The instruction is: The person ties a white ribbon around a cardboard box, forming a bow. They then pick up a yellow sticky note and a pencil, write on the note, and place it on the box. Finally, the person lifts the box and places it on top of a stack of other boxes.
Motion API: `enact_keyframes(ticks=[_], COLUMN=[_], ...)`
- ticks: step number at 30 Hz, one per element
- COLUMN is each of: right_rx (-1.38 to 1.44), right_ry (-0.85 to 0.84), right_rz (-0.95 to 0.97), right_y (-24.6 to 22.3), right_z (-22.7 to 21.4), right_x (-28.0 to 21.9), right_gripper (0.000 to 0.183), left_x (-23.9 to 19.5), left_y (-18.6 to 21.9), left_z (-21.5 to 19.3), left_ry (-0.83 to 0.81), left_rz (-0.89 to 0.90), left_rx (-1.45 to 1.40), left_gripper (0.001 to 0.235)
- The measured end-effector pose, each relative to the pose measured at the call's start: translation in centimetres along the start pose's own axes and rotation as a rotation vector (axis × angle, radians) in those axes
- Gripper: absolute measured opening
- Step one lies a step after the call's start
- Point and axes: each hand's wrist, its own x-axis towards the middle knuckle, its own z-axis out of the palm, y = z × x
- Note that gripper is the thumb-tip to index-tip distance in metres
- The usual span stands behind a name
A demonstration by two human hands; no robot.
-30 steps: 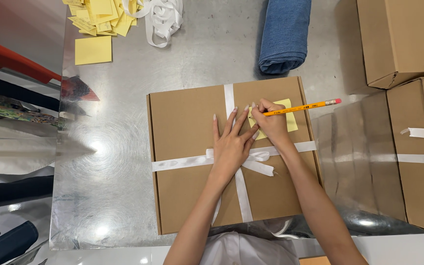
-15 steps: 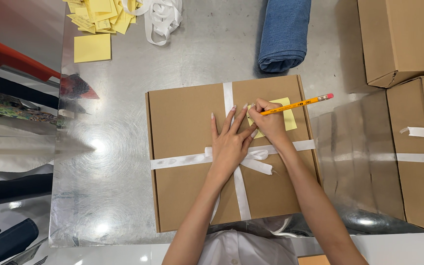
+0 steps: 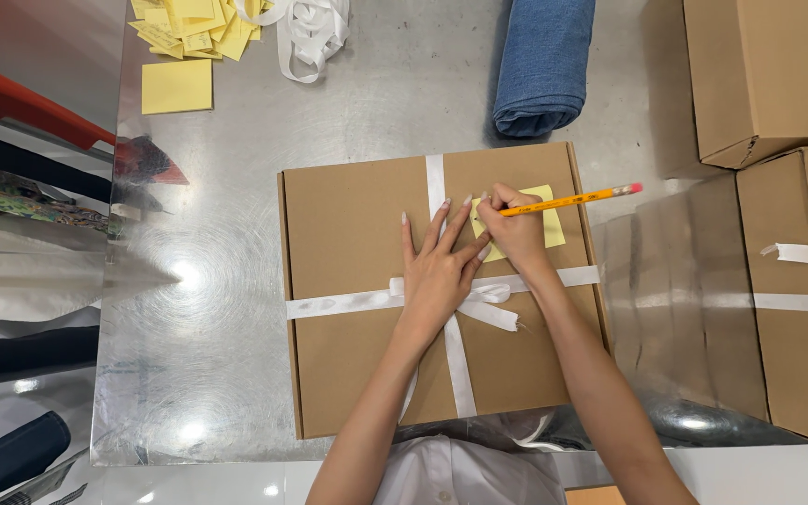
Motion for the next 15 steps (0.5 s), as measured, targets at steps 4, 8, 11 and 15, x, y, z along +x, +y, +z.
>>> enact_keyframes(ticks=[4, 8, 11, 15], right_rx=[-0.001, -0.021, -0.009, -0.006], right_ry=[-0.010, -0.014, -0.006, 0.027], right_rz=[-0.007, -0.029, -0.031, -0.019], right_y=[-0.18, 0.44, 0.03, -0.15], right_z=[-0.09, -0.18, -0.12, -0.12], right_x=[0.45, 0.07, 0.28, 0.07], right_gripper=[0.036, 0.037, 0.036, 0.035], left_x=[0.07, -0.11, 0.01, 0.00], left_y=[-0.02, -0.01, -0.02, 0.01], left_z=[-0.05, 0.10, -0.01, -0.10], left_ry=[-0.007, -0.009, -0.005, -0.010], left_rz=[-0.006, -0.002, -0.001, -0.005], left_rx=[-0.009, 0.002, 0.006, -0.006], left_gripper=[0.030, 0.030, 0.030, 0.031])
